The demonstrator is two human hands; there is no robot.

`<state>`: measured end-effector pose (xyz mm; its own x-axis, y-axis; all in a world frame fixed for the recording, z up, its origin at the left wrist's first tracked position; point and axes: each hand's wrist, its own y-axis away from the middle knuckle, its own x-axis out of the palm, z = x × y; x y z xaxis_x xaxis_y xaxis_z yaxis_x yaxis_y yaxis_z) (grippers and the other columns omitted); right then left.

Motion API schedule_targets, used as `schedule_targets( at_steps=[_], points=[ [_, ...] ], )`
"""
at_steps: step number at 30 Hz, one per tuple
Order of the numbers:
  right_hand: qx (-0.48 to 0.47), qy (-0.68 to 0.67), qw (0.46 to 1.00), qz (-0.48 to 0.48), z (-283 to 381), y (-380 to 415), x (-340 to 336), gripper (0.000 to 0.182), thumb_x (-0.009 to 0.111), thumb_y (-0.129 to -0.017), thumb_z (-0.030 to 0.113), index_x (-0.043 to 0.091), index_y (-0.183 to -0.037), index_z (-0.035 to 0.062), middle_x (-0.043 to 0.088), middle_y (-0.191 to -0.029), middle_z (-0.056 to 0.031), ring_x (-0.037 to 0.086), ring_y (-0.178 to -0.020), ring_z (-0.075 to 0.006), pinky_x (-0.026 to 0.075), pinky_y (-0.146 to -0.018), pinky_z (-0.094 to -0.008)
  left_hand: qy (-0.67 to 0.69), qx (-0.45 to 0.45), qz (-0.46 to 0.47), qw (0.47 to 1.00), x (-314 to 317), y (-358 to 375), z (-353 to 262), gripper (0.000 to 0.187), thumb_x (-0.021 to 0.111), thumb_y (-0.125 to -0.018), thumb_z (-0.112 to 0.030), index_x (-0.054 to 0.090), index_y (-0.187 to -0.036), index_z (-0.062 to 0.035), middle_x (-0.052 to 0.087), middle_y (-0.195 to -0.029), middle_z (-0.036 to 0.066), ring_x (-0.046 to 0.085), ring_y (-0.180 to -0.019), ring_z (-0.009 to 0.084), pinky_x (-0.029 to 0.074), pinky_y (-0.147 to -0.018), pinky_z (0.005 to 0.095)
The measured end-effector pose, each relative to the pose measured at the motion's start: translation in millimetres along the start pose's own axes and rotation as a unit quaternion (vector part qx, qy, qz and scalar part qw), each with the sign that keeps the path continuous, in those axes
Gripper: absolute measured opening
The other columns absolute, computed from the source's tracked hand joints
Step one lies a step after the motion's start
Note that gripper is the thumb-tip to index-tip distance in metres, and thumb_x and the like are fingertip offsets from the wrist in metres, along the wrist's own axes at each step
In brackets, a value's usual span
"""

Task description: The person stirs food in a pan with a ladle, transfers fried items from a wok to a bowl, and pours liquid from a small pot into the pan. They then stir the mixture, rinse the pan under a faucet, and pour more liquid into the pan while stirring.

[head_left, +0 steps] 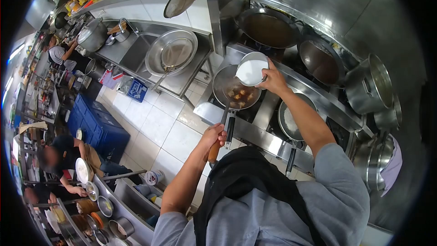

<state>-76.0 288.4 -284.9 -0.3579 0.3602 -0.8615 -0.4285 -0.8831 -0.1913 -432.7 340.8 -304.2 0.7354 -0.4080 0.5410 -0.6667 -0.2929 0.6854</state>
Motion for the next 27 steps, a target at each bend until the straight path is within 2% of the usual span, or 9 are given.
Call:
schedule_targets(
  at_steps=[7,8,12,15,16,17,19,23,27],
  points=[
    [-0.002,-0.01,1.0,-0.005,-1.8,-1.9,-1.6,0.046,0.093,-0.054,0.03,0.065,-0.081,0.0055,0.028,-0.158,-0.0183,0.053,-0.127,-0.0376,0.048,-0.1,-0.0414,-0.393,0.102,-0.103,0.908,0.2,20.1,-20.7,0.069,0.055,-0.097,-0.02,0.021,-0.154,-0.0001,0.052,-0.07,0.004,0.051,-0.051,0.0132,0.049,-0.046,0.0307],
    [0.0,-0.01,1.0,-0.004,-3.0,-1.0,-1.6,0.046,0.093,-0.054,0.03,0.065,-0.081,0.0055,0.028,-0.158,-0.0183,0.053,-0.127,-0.0376,0.048,-0.1,-0.0414,-0.457,0.116,-0.126,0.873,-6.5,14.9,-22.6,0.062,0.053,-0.097,-0.021,0.03,-0.149,0.0028,0.064,-0.079,0.015,0.063,-0.06,0.0248,0.054,-0.052,0.0397],
    [-0.021,-0.011,1.0,-0.02,-0.1,-1.7,-5.8,0.046,0.093,-0.053,0.03,0.064,-0.079,0.0049,0.028,-0.159,-0.0176,0.053,-0.127,-0.038,0.048,-0.1,-0.0411,-0.608,0.273,-0.157,0.729,-42.0,-35.3,-11.1,0.059,0.051,-0.097,-0.02,0.032,-0.147,0.0044,0.064,-0.102,0.037,0.068,-0.083,0.0471,0.056,-0.064,0.0479],
    [-0.023,-0.014,0.999,-0.021,1.4,-4.6,-9.2,0.046,0.093,-0.053,0.029,0.064,-0.078,0.0044,0.028,-0.159,-0.0169,0.051,-0.129,-0.0376,0.048,-0.1,-0.0408,-0.562,0.288,-0.153,0.76,-33.8,-54.5,-1.3,0.058,0.052,-0.097,-0.02,0.033,-0.148,0.0016,0.066,-0.097,0.032,0.069,-0.075,0.0398,0.056,-0.06,0.0451],
    [-0.022,-0.011,0.999,-0.022,2.0,-4.9,-10.2,0.046,0.093,-0.053,0.029,0.063,-0.077,0.0043,0.028,-0.159,-0.0166,0.05,-0.13,-0.0373,0.048,-0.1,-0.0406,-0.464,0.201,-0.123,0.854,-28.4,-59.4,1.1,0.061,0.051,-0.097,-0.019,0.029,-0.152,-0.0036,0.065,-0.082,0.019,0.063,-0.059,0.0268,0.052,-0.05,0.0396],
    [-0.022,-0.011,0.999,-0.023,2.5,-5.3,-10.8,0.046,0.093,-0.053,0.029,0.063,-0.077,0.0043,0.028,-0.159,-0.0166,0.05,-0.13,-0.0373,0.048,-0.1,-0.0406,-0.464,0.202,-0.123,0.854,-23.2,-62.8,5.4,0.061,0.051,-0.097,-0.019,0.029,-0.152,-0.0036,0.065,-0.082,0.019,0.063,-0.059,0.0268,0.052,-0.05,0.0396],
    [-0.044,-0.021,0.998,-0.041,3.8,-4.9,-12.5,0.052,0.094,-0.052,0.023,0.05,-0.072,0.0047,0.031,-0.157,-0.0209,0.049,-0.13,-0.0426,0.049,-0.099,-0.0412,-0.216,0.103,-0.039,0.97,-10.9,-65.3,14.4,0.061,0.051,-0.099,-0.019,0.025,-0.153,-0.0069,0.054,-0.07,0.005,0.049,-0.051,0.0141,0.045,-0.043,0.0311],
    [-0.048,-0.022,0.998,-0.04,2.9,-6.2,-14.7,0.052,0.094,-0.053,0.025,0.05,-0.072,0.0049,0.031,-0.157,-0.0208,0.049,-0.13,-0.0425,0.049,-0.099,-0.0412,0.054,-0.01,0.056,0.997,-4.0,-57.8,11.7,0.019,0.051,-0.099,-0.019,0.046,-0.115,-0.0108,0.048,-0.071,0.001,0.042,-0.049,0.0082,0.039,-0.044,0.0259],
    [-0.042,-0.006,0.999,-0.026,-0.2,-6.3,-15.1,0.049,0.093,-0.053,0.028,0.055,-0.075,0.0054,0.029,-0.158,-0.0189,0.048,-0.131,-0.0395,0.048,-0.1,-0.0408,0.102,-0.054,0.081,0.99,-4.2,-21.9,-7.8,0.011,0.052,-0.099,-0.019,0.043,-0.101,-0.013,0.048,-0.073,0.001,0.041,-0.05,0.0069,0.039,-0.044,0.0255]
  ],
)
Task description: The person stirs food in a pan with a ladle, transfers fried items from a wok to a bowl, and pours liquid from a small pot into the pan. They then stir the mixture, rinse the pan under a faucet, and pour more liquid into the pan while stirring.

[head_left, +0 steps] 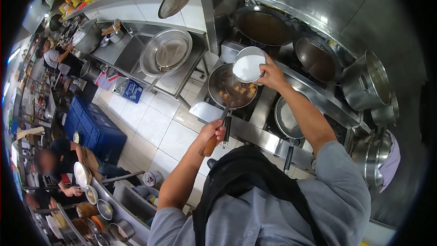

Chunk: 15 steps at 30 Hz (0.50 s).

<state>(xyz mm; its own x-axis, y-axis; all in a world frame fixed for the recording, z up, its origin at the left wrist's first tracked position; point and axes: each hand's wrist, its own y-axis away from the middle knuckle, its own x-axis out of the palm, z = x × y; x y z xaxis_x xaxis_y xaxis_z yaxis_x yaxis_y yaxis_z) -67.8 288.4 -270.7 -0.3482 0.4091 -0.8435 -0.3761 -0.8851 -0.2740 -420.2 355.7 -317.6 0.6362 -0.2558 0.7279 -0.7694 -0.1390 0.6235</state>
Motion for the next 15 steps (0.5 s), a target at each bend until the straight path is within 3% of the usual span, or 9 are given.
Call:
schedule_targets(
  at_steps=[2,3,4,7,8,10,11,14,15],
  points=[
    [0.013,0.0,1.0,0.008,2.5,0.3,-1.9,0.047,0.093,-0.053,0.029,0.06,-0.077,0.0054,0.028,-0.159,-0.017,0.048,-0.132,-0.037,0.047,-0.102,-0.0404,-0.198,0.045,-0.056,0.978,9.0,24.2,-8.1,0.014,0.052,-0.098,-0.018,0.046,-0.107,-0.0105,0.049,-0.073,0.001,0.042,-0.05,0.0076,0.039,-0.044,0.0255],
    [0.033,0.005,0.999,0.024,7.4,1.1,-4.9,0.047,0.093,-0.053,0.029,0.06,-0.077,0.0057,0.029,-0.159,-0.0177,0.049,-0.131,-0.0376,0.047,-0.101,-0.0406,-0.264,0.051,-0.086,0.959,2.6,26.9,-11.4,0.034,0.052,-0.097,-0.018,0.047,-0.128,-0.005,0.05,-0.071,0.002,0.044,-0.05,0.0092,0.041,-0.044,0.0264],
    [0.052,0.009,0.998,0.039,9.4,2.2,-7.1,0.047,0.093,-0.053,0.03,0.06,-0.077,0.0059,0.029,-0.158,-0.0184,0.05,-0.13,-0.0381,0.047,-0.101,-0.0407,-0.266,0.05,-0.086,0.959,2.5,35.2,-13.7,0.034,0.052,-0.097,-0.018,0.047,-0.128,-0.005,0.05,-0.071,0.002,0.044,-0.05,0.0092,0.041,-0.044,0.0264],
    [0.022,0.0,1.0,0.016,2.4,3.9,-2.5,0.047,0.092,-0.053,0.031,0.061,-0.078,0.0064,0.03,-0.158,-0.0193,0.052,-0.127,-0.0392,0.048,-0.099,-0.0416,-0.494,0.081,-0.155,0.852,6.7,60.5,-27.6,0.067,0.053,-0.096,-0.019,0.024,-0.155,-0.0033,0.057,-0.074,0.007,0.052,-0.052,0.0136,0.047,-0.046,0.0306],
    [0.021,0.0,1.0,0.012,0.0,4.1,-1.5,0.047,0.092,-0.053,0.031,0.061,-0.078,0.0064,0.03,-0.158,-0.0193,0.052,-0.127,-0.0392,0.048,-0.099,-0.0416,-0.497,0.084,-0.154,0.85,11.7,64.5,-31.0,0.067,0.053,-0.096,-0.019,0.024,-0.155,-0.0033,0.057,-0.074,0.007,0.052,-0.052,0.0136,0.047,-0.046,0.0306],
    [0.02,0.003,1.0,0.016,0.6,5.3,-1.9,0.047,0.093,-0.053,0.031,0.061,-0.077,0.0059,0.031,-0.157,-0.0199,0.054,-0.125,-0.0402,0.049,-0.098,-0.0422,-0.644,0.127,-0.224,0.72,21.5,72.4,-35.1,0.061,0.053,-0.096,-0.018,0.031,-0.15,-0.0002,0.067,-0.088,0.022,0.064,-0.06,0.0286,0.053,-0.054,0.0414],
    [0.019,0.003,1.0,0.015,0.2,5.1,-1.1,0.047,0.093,-0.053,0.031,0.061,-0.077,0.0059,0.031,-0.157,-0.0199,0.054,-0.125,-0.0402,0.049,-0.098,-0.0422,-0.645,0.128,-0.224,0.719,16.0,66.7,-35.2,0.061,0.053,-0.096,-0.018,0.031,-0.15,-0.0002,0.067,-0.088,0.022,0.064,-0.06,0.0286,0.053,-0.054,0.0414],
    [-0.002,-0.019,1.0,0.0,-1.8,6.9,1.1,0.051,0.093,-0.053,0.026,0.051,-0.073,0.0054,0.028,-0.158,-0.0221,0.053,-0.125,-0.0426,0.05,-0.096,-0.0434,-0.746,0.264,-0.218,0.571,-27.2,19.5,-28.3,0.058,0.053,-0.094,-0.014,0.036,-0.146,0.0025,0.062,-0.109,0.036,0.063,-0.094,0.0511,0.052,-0.083,0.0516],
    [0.005,-0.01,1.0,0.002,-0.5,6.9,-0.1,0.049,0.093,-0.053,0.027,0.055,-0.074,0.0052,0.029,-0.158,-0.0215,0.053,-0.126,-0.0414,0.049,-0.098,-0.0428,-0.745,0.263,-0.218,0.572,-35.4,6.6,-23.5,0.058,0.053,-0.094,-0.014,0.036,-0.146,0.0025,0.062,-0.109,0.036,0.063,-0.094,0.0511,0.052,-0.083,0.0516]
  ],
)
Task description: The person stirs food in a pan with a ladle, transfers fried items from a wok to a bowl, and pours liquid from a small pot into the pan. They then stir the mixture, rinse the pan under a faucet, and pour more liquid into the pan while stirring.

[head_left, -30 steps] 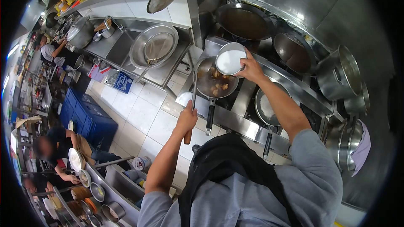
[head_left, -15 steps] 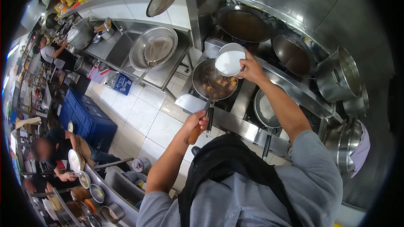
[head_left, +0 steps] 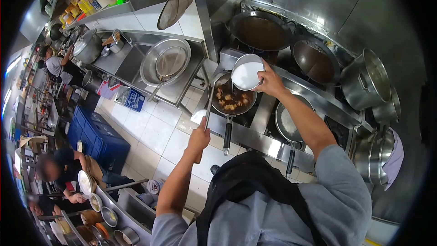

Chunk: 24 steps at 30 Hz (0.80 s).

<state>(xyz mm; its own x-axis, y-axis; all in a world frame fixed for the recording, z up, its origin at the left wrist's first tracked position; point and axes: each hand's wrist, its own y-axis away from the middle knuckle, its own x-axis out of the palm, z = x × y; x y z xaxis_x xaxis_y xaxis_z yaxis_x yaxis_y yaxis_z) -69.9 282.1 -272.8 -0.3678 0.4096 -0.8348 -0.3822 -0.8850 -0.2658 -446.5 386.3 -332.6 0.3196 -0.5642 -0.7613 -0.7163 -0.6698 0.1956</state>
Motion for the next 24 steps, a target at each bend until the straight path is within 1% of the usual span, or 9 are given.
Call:
schedule_targets(
  at_steps=[2,3,6,8,12,17,19,21,24],
  points=[
    [0.006,0.01,1.0,0.004,0.5,0.0,-2.2,0.047,0.093,-0.053,0.029,0.059,-0.076,0.0049,0.03,-0.157,-0.0208,0.053,-0.126,-0.0401,0.049,-0.099,-0.0422,0.071,0.035,-0.042,0.996,34.8,-14.4,8.8,0.058,0.055,-0.094,-0.014,0.036,-0.147,0.0016,0.065,-0.105,0.034,0.065,-0.095,0.0496,0.053,-0.084,0.0487],
    [0.01,0.006,1.0,0.005,0.9,0.3,-2.4,0.046,0.093,-0.053,0.028,0.06,-0.076,0.005,0.03,-0.158,-0.0204,0.052,-0.127,-0.0399,0.048,-0.099,-0.0422,0.121,0.061,-0.059,0.989,63.4,-24.9,25.2,0.058,0.054,-0.096,-0.015,0.035,-0.149,-0.0025,0.07,-0.089,0.025,0.069,-0.074,0.0396,0.056,-0.068,0.0461],
    [0.011,0.004,1.0,0.005,-2.3,0.4,-1.2,0.046,0.093,-0.054,0.028,0.06,-0.077,0.0053,0.029,-0.158,-0.0194,0.05,-0.129,-0.0394,0.048,-0.101,-0.0419,0.355,-0.135,0.107,0.919,59.7,-16.6,-25.9,0.057,0.052,-0.099,-0.016,0.031,-0.152,-0.0084,0.062,-0.078,0.011,0.059,-0.055,0.0212,0.051,-0.051,0.0364],
    [0.007,0.005,1.0,0.001,-0.9,-0.3,-3.1,0.046,0.093,-0.054,0.028,0.06,-0.078,0.0055,0.029,-0.158,-0.0188,0.05,-0.13,-0.0391,0.047,-0.101,-0.0418,0.59,-0.176,0.19,0.764,75.5,-21.7,-25.2,0.056,0.051,-0.1,-0.015,0.029,-0.151,-0.0118,0.051,-0.074,0.003,0.045,-0.05,0.0101,0.044,-0.046,0.0276],
    [0.029,0.016,0.999,0.014,4.2,3.0,-9.7,0.047,0.092,-0.053,0.028,0.061,-0.079,0.0059,0.029,-0.158,-0.0175,0.05,-0.13,-0.0384,0.047,-0.101,-0.0415,0.7,-0.223,0.202,0.648,55.1,-9.2,-39.3,0.054,0.053,-0.098,-0.015,0.032,-0.148,-0.0114,0.052,-0.073,0.002,0.046,-0.05,0.0093,0.042,-0.043,0.0275],
    [0.023,0.007,1.0,0.008,3.8,6.5,-11.6,0.046,0.092,-0.053,0.028,0.061,-0.079,0.0058,0.03,-0.158,-0.0176,0.051,-0.129,-0.0385,0.047,-0.101,-0.0414,0.528,-0.196,0.228,0.794,0.0,20.7,-45.6,0.055,0.054,-0.096,-0.016,0.035,-0.148,-0.0079,0.052,-0.072,0.001,0.047,-0.05,0.0101,0.043,-0.043,0.0272],
    [0.016,0.013,1.0,0.005,2.7,7.3,-10.6,0.045,0.092,-0.054,0.027,0.061,-0.079,0.0058,0.03,-0.158,-0.0178,0.051,-0.129,-0.0388,0.047,-0.1,-0.0415,0.308,-0.175,0.168,0.92,-20.0,39.9,-52.4,0.058,0.054,-0.096,-0.017,0.034,-0.15,-0.0058,0.049,-0.07,0.0,0.046,-0.051,0.0091,0.044,-0.044,0.0268],
    [0.021,0.013,1.0,0.008,3.0,8.8,-10.3,0.045,0.092,-0.054,0.027,0.061,-0.079,0.0056,0.03,-0.158,-0.0179,0.051,-0.128,-0.0391,0.047,-0.101,-0.0415,0.252,-0.153,0.168,0.941,-16.4,40.0,-19.1,0.062,0.054,-0.096,-0.016,0.031,-0.152,-0.0039,0.062,-0.075,0.01,0.06,-0.056,0.0228,0.052,-0.05,0.0386],
    [0.024,0.014,1.0,0.012,5.0,10.2,-11.3,0.046,0.092,-0.053,0.027,0.06,-0.078,0.0053,0.03,-0.158,-0.0179,0.052,-0.128,-0.0398,0.047,-0.101,-0.0415,0.003,0.073,-0.013,0.997,-17.6,35.2,-2.6,0.063,0.057,-0.091,-0.012,0.033,-0.149,-0.0021,0.063,-0.1,0.036,0.062,-0.087,0.0528,0.05,-0.079,0.0569]
  ],
)
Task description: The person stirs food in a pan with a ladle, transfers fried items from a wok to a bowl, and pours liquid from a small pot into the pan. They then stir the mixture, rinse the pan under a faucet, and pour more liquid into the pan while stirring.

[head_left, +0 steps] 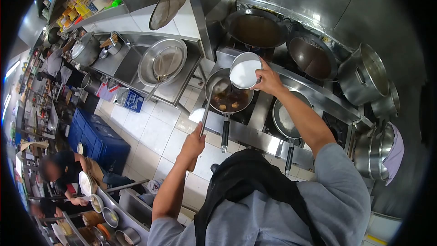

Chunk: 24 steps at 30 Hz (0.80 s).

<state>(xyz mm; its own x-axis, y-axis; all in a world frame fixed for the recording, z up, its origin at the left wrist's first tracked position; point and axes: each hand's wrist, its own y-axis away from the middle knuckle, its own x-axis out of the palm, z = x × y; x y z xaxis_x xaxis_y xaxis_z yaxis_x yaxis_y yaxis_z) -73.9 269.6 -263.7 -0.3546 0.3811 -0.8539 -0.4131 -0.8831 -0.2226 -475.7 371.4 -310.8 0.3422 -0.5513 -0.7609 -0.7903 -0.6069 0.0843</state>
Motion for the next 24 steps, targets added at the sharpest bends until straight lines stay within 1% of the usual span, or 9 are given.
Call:
schedule_targets(
  at_steps=[7,8,9,11,12,13,15,19,24],
  points=[
    [-0.017,-0.004,1.0,0.001,-2.4,-0.5,8.7,0.048,0.093,-0.053,0.027,0.059,-0.077,0.0045,0.03,-0.158,-0.019,0.051,-0.127,-0.041,0.048,-0.101,-0.042,-0.03,-0.05,-0.032,0.998,46.0,-30.6,22.6,0.061,0.055,-0.09,-0.012,0.035,-0.148,-0.0055,0.064,-0.093,0.035,0.062,-0.083,0.0524,0.05,-0.078,0.0577],
    [-0.018,-0.005,1.0,0.001,-3.5,-1.0,9.7,0.048,0.093,-0.053,0.027,0.059,-0.077,0.0045,0.03,-0.158,-0.019,0.051,-0.127,-0.041,0.048,-0.101,-0.042,0.003,0.011,-0.092,0.996,66.5,-29.2,39.8,0.062,0.055,-0.092,-0.013,0.034,-0.15,-0.0058,0.066,-0.086,0.03,0.067,-0.073,0.0445,0.054,-0.069,0.0544],
    [-0.026,-0.009,1.0,-0.006,-4.9,-0.6,10.6,0.048,0.093,-0.053,0.027,0.059,-0.077,0.0043,0.03,-0.158,-0.0194,0.051,-0.128,-0.0414,0.047,-0.101,-0.042,0.003,0.011,-0.092,0.996,65.1,-27.9,31.2,0.062,0.055,-0.092,-0.013,0.034,-0.15,-0.0058,0.066,-0.086,0.03,0.067,-0.073,0.0445,0.054,-0.069,0.0544],
    [-0.031,-0.014,0.999,-0.012,-5.7,2.4,11.2,0.048,0.093,-0.053,0.027,0.058,-0.077,0.0042,0.03,-0.157,-0.0198,0.051,-0.128,-0.0419,0.047,-0.101,-0.042,0.266,-0.211,0.031,0.94,53.5,-18.0,-3.4,0.062,0.054,-0.095,-0.016,0.031,-0.152,-0.0067,0.062,-0.073,0.015,0.063,-0.059,0.0264,0.054,-0.052,0.0441],
    [-0.025,-0.016,1.0,-0.011,-3.9,2.9,10.6,0.048,0.093,-0.053,0.026,0.058,-0.077,0.004,0.03,-0.157,-0.02,0.05,-0.128,-0.0419,0.047,-0.101,-0.042,0.377,-0.247,0.046,0.891,49.2,-12.2,-17.3,0.063,0.052,-0.098,-0.017,0.026,-0.154,-0.0082,0.051,-0.069,0.003,0.051,-0.052,0.012,0.046,-0.043,0.031],
    [-0.019,-0.018,1.0,-0.011,-2.0,2.5,10.2,0.048,0.093,-0.053,0.026,0.058,-0.077,0.0039,0.03,-0.157,-0.0202,0.05,-0.128,-0.042,0.047,-0.101,-0.0421,0.377,-0.248,0.047,0.891,52.6,-12.4,-18.3,0.063,0.052,-0.098,-0.017,0.026,-0.154,-0.0082,0.051,-0.069,0.003,0.051,-0.052,0.012,0.046,-0.043,0.031],
    [-0.028,-0.018,0.999,-0.019,-1.1,2.6,11.4,0.048,0.093,-0.053,0.025,0.055,-0.074,0.0046,0.03,-0.157,-0.0215,0.052,-0.126,-0.0425,0.049,-0.099,-0.0426,0.53,-0.285,0.069,0.796,59.0,-12.5,-16.6,0.065,0.051,-0.099,-0.017,0.021,-0.156,-0.0108,0.049,-0.07,0.002,0.045,-0.049,0.011,0.042,-0.041,0.0287],
    [-0.026,-0.019,0.999,-0.011,-1.2,-0.4,13.8,0.047,0.093,-0.054,0.029,0.059,-0.076,0.0043,0.031,-0.157,-0.0198,0.05,-0.129,-0.0394,0.048,-0.1,-0.0409,0.6,-0.275,0.1,0.745,72.4,-16.2,-17.3,0.069,0.052,-0.099,-0.015,0.014,-0.157,-0.0113,0.05,-0.072,0.002,0.046,-0.05,0.0108,0.043,-0.043,0.0288],
    [-0.038,-0.009,0.999,-0.018,-3.1,-2.5,16.9,0.047,0.093,-0.054,0.03,0.06,-0.076,0.0048,0.03,-0.158,-0.0184,0.051,-0.129,-0.0371,0.049,-0.098,-0.0405,0.539,-0.259,0.119,0.793,52.6,-3.9,-43.1,0.068,0.051,-0.096,-0.014,0.019,-0.156,-0.0052,0.05,-0.074,0.002,0.046,-0.052,0.0104,0.042,-0.044,0.0273]
  ],
)
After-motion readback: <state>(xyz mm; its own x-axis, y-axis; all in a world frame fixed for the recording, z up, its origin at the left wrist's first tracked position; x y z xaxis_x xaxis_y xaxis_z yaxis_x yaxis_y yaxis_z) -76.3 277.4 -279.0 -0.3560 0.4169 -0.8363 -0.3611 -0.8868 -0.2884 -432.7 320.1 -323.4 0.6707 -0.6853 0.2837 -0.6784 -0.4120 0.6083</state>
